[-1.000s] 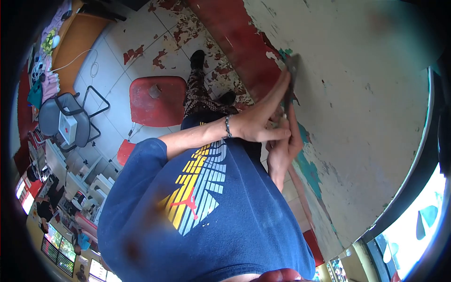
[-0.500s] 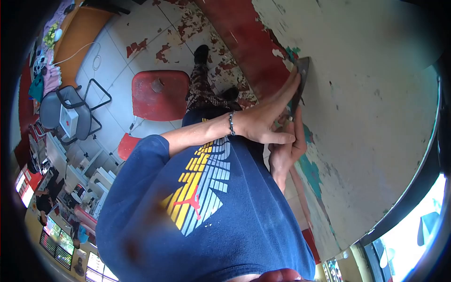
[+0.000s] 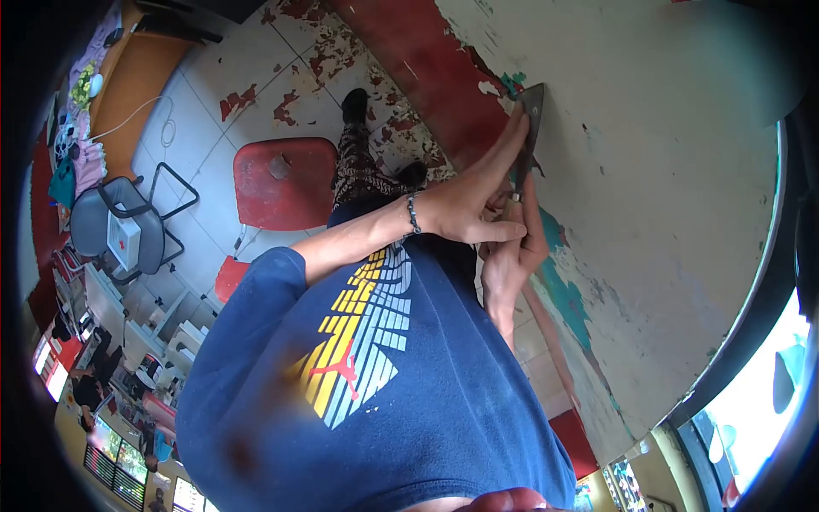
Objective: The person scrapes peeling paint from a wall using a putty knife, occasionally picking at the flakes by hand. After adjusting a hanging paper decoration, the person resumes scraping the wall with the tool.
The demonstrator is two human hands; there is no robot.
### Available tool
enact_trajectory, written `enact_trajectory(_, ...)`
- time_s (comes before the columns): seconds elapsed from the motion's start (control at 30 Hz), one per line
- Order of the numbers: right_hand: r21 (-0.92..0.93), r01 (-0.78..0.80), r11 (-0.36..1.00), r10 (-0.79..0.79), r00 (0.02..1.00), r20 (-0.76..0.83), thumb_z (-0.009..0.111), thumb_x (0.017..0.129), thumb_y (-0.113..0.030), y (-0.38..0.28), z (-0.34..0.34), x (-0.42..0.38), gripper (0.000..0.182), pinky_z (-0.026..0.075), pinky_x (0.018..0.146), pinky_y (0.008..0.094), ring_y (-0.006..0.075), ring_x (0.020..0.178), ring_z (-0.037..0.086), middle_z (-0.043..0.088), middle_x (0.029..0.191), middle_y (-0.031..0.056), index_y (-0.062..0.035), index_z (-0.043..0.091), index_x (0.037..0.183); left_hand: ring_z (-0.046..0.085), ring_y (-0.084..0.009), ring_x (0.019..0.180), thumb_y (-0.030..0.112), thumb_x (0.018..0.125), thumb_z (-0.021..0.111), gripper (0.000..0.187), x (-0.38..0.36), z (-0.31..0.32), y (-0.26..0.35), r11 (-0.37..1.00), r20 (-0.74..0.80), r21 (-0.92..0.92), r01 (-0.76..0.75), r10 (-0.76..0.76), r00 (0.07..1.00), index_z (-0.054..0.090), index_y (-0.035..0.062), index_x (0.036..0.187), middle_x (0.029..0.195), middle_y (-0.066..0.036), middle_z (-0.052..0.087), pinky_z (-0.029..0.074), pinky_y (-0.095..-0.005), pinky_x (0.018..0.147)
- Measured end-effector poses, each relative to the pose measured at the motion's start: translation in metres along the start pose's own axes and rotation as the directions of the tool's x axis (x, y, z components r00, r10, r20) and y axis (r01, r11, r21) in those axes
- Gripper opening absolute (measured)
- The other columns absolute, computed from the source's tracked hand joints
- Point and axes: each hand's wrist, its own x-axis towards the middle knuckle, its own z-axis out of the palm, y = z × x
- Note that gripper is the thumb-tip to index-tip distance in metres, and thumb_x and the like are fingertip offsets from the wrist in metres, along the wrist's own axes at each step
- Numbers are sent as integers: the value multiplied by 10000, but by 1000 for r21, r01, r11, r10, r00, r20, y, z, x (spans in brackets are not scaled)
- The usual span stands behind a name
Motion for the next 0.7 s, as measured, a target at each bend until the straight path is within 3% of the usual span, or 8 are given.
enact_trajectory(0.13,17,-50,999,50,999,4,423,1064,-98,-12,-1,-2,404,319,453,186,8,548,426,607,814,-12,-16,500,1452,-79,-398,1524,400,814,761,1260,0,0,-1,989,24,131,-73,70,997,-160,-79,1528,1607,-323,-168,138,-419,1234)
enact_trajectory(0.3,65,-46,997,45,999,26,401,1056,-104,-1,8,3,421,316,439,192,14,528,433,615,840,-6,-25,495,1459,-107,-397,1521,404,813,770,1252,1,-8,-9,998,-53,60,-37,40,998,-131,-75,1539,1613,-312,-161,84,-426,1238)
enact_trajectory(0.4,29,-65,998,63,997,36,401,1041,-78,-18,0,6,430,328,444,196,20,525,449,633,854,3,-33,504,1456,-99,-394,1523,403,810,772,1257,1,-4,-1,987,39,138,-86,81,996,-137,-68,1541,1615,-306,-167,75,-422,1238)
enact_trajectory(0.47,-35,-87,996,88,996,34,445,1024,-58,-13,1,10,405,421,575,223,48,632,492,633,827,26,-34,558,1412,-72,-385,1528,409,819,760,1242,4,-9,-7,986,29,124,-112,109,994,-129,-69,1542,1617,-304,-160,78,-421,1238)
enact_trajectory(0.5,-94,75,993,-68,995,68,482,1012,-69,-6,9,21,386,466,662,261,103,675,534,644,891,71,-27,588,1381,-58,-382,1530,414,826,753,1228,7,-20,-11,983,-30,154,-98,104,994,-117,-72,1544,1620,-305,-146,76,-419,1239)
enact_trajectory(0.57,-124,43,991,-34,997,72,494,1002,-66,-10,7,18,390,472,688,273,121,685,542,646,913,78,-28,590,1378,-11,-322,1544,504,859,699,1185,8,-20,-12,993,-162,78,-89,101,982,-73,-51,1565,1650,-261,-67,71,-409,1239)
enact_trajectory(0.67,-208,61,976,-46,996,73,491,1012,-66,-3,-8,9,390,474,719,267,115,736,550,664,973,66,-58,591,1388,-8,-323,1544,506,859,698,1185,1,-11,-7,982,-22,162,-95,99,995,-73,-50,1566,1651,-259,-66,73,-408,1239)
enact_trajectory(0.7,-85,-23,996,28,998,53,473,1030,-82,-7,-14,1,392,394,583,233,63,632,480,635,875,20,-51,566,1409,-34,-330,1543,508,845,710,1208,0,-5,-9,986,27,133,-97,94,995,-87,-47,1564,1648,-255,-103,71,-421,1240)
